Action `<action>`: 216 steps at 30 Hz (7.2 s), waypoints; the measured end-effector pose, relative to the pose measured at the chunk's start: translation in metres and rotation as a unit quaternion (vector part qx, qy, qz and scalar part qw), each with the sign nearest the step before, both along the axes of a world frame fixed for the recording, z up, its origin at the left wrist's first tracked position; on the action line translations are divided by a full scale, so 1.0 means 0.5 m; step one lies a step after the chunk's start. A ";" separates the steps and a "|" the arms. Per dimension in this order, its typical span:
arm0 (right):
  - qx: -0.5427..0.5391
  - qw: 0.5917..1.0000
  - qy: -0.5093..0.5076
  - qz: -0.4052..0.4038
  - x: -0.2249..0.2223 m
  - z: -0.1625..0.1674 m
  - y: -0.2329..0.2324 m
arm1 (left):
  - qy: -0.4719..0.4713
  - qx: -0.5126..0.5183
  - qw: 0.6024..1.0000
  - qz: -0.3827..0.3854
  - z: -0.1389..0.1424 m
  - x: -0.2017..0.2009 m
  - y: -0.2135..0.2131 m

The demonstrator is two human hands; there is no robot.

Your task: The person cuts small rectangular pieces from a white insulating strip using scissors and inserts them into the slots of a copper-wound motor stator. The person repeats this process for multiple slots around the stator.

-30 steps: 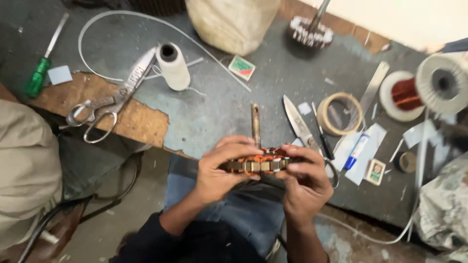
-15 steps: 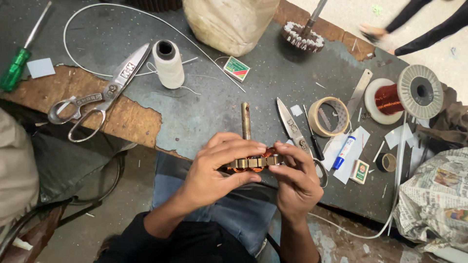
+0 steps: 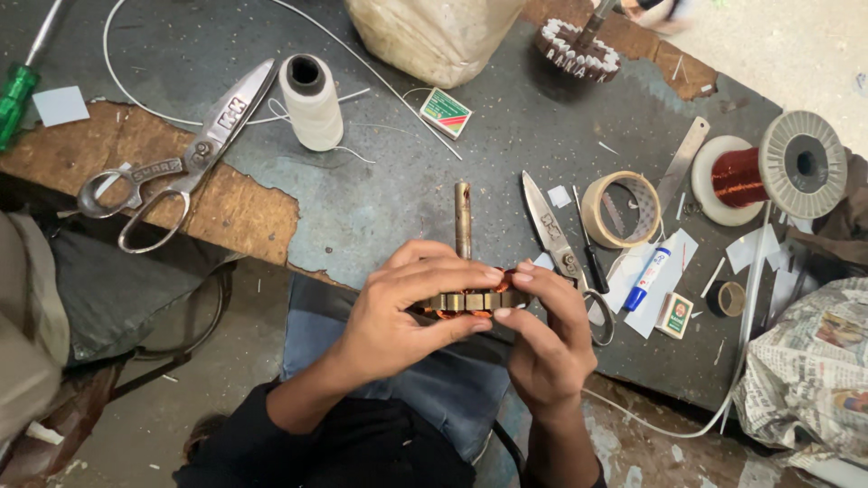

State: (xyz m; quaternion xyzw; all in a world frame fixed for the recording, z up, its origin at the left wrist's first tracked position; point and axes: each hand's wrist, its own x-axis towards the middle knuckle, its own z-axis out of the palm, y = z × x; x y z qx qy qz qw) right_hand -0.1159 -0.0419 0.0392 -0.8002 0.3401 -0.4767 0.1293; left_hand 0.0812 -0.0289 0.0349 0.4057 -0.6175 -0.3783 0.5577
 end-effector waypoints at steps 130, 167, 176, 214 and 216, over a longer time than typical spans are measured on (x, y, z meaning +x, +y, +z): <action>0.578 0.786 -0.217 0.018 -0.179 -0.320 0.304 | 0.250 0.305 0.919 0.013 -0.045 -0.096 0.055; 0.092 0.969 -0.126 0.190 -0.326 -0.244 -0.068 | 0.074 0.021 0.987 -0.142 0.004 -0.156 0.023; 0.201 0.927 -0.310 -0.063 -0.337 -0.216 -0.040 | -0.242 -0.588 0.768 0.082 0.124 -0.305 -0.209; 0.074 0.966 -0.172 -0.176 -0.067 -0.064 0.096 | 0.190 0.197 0.959 -0.071 -0.026 0.040 -0.052; 0.053 0.973 -0.159 -0.161 -0.044 -0.052 0.091 | 0.174 0.192 0.963 -0.074 -0.020 0.036 -0.024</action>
